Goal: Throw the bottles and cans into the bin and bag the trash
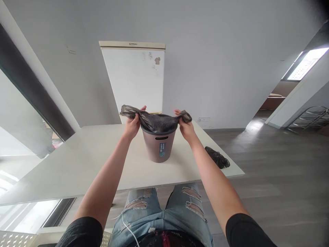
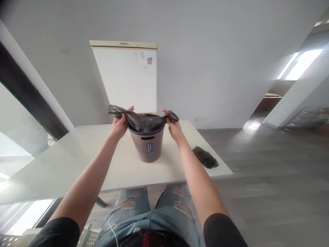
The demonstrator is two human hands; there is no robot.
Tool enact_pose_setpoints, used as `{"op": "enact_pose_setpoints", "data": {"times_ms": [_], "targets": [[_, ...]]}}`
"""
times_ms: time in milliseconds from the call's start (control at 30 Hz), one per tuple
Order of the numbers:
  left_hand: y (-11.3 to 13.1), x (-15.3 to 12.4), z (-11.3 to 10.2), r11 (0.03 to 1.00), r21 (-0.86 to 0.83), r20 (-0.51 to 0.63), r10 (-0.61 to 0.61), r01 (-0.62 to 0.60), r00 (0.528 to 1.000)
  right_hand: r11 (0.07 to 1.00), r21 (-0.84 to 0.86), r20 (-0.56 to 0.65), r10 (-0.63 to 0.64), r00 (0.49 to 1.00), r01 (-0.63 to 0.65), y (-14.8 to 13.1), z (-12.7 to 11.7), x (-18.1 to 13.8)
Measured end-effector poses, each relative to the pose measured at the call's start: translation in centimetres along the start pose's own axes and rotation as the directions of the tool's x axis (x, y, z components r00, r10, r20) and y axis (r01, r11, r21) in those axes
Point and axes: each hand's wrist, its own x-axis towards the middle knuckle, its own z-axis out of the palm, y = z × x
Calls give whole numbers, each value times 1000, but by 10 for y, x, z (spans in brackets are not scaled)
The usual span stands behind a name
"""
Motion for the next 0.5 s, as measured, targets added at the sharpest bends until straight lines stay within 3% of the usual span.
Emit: {"op": "enact_pose_setpoints", "data": {"times_ms": [200, 367, 433, 500], "targets": [[15, 0, 9, 980, -190, -69, 38, -51, 997, 932, 362, 5, -33, 999, 29, -25, 11, -4], [41, 9, 21, 948, -296, -181, 66, -118, 981, 867, 494, -74, -27, 997, 60, -44, 20, 6], [55, 12, 28, 956, -291, -177, -8, -45, 984, 880, 474, -38, -2, 999, 20, -55, 22, 14], [67, 13, 38, 965, -247, -92, -113, 87, 989, 911, 405, 62, 58, 996, -79, -67, 26, 23]]}}
